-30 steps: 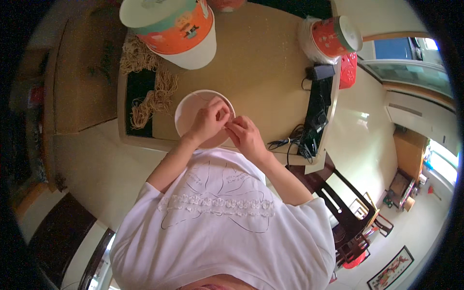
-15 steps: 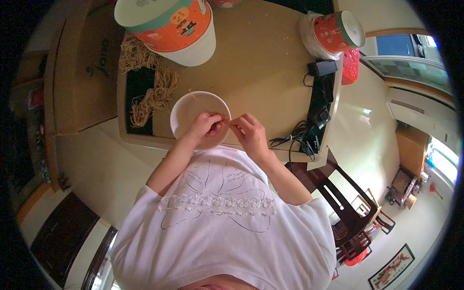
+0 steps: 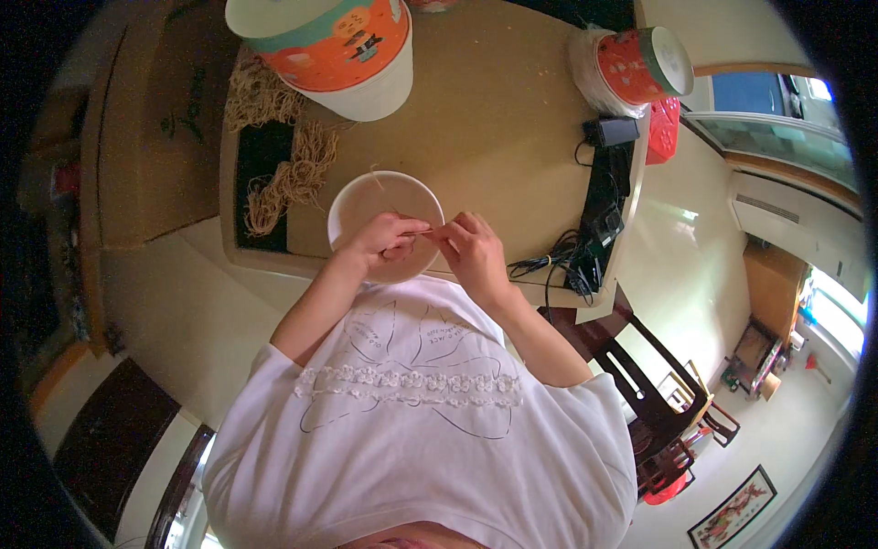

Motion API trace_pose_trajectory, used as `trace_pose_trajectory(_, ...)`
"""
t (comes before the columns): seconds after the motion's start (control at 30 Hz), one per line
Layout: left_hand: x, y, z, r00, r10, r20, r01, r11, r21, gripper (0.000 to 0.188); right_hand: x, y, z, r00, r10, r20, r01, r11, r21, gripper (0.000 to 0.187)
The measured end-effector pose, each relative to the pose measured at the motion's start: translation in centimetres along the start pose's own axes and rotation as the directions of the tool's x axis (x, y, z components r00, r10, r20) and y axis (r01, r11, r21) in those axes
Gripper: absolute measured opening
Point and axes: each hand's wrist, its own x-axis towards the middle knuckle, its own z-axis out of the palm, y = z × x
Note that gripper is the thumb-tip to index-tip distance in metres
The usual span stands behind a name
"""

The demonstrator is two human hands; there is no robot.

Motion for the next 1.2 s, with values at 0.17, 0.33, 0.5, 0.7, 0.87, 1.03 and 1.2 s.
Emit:
trace_pose_trajectory(0.17,0.8,-0.4,-0.3,0.990,-0.128,0.061,0.134,0.986,-0.096,0.018,-0.6,0.5,1.0,0.997,-0.080,0.014,0.081,0.996,-0.038,0.009)
trace_pose_trajectory(0.33,1.5,-0.5,-0.2,0.982,-0.138,0.130,0.153,0.982,-0.111,0.017,-0.9,0.5,1.2,0.997,-0.078,-0.015,0.077,0.997,-0.020,0.008)
trace_pose_trajectory(0.5,1.8,-1.1,-0.3,0.987,-0.061,0.148,0.084,0.985,-0.152,0.017,-1.0,0.5,1.0,0.999,-0.036,-0.020,0.035,0.999,-0.025,0.008)
trace_pose_trajectory(0.7,1.8,-1.0,0.2,0.989,-0.044,0.143,0.081,0.961,-0.265,0.014,-1.0,0.6,0.9,0.999,-0.035,-0.036,0.034,0.999,-0.007,0.008)
trace_pose_trajectory(0.87,1.6,-1.2,0.3,0.995,-0.006,0.104,0.036,0.957,-0.286,0.005,-0.9,0.6,0.5,0.998,0.025,-0.064,-0.023,0.999,0.032,0.008)
trace_pose_trajectory(1.03,1.6,-2.0,1.4,0.896,0.436,-0.085,-0.396,0.870,0.295,0.006,-1.0,0.5,0.0,0.998,0.046,-0.051,-0.043,0.997,0.071,0.009)
trace_pose_trajectory(1.2,1.0,-2.7,2.8,0.698,0.708,-0.103,-0.526,0.606,0.597,0.011,-0.4,0.5,0.1,0.994,0.033,-0.107,-0.029,0.999,0.044,0.010)
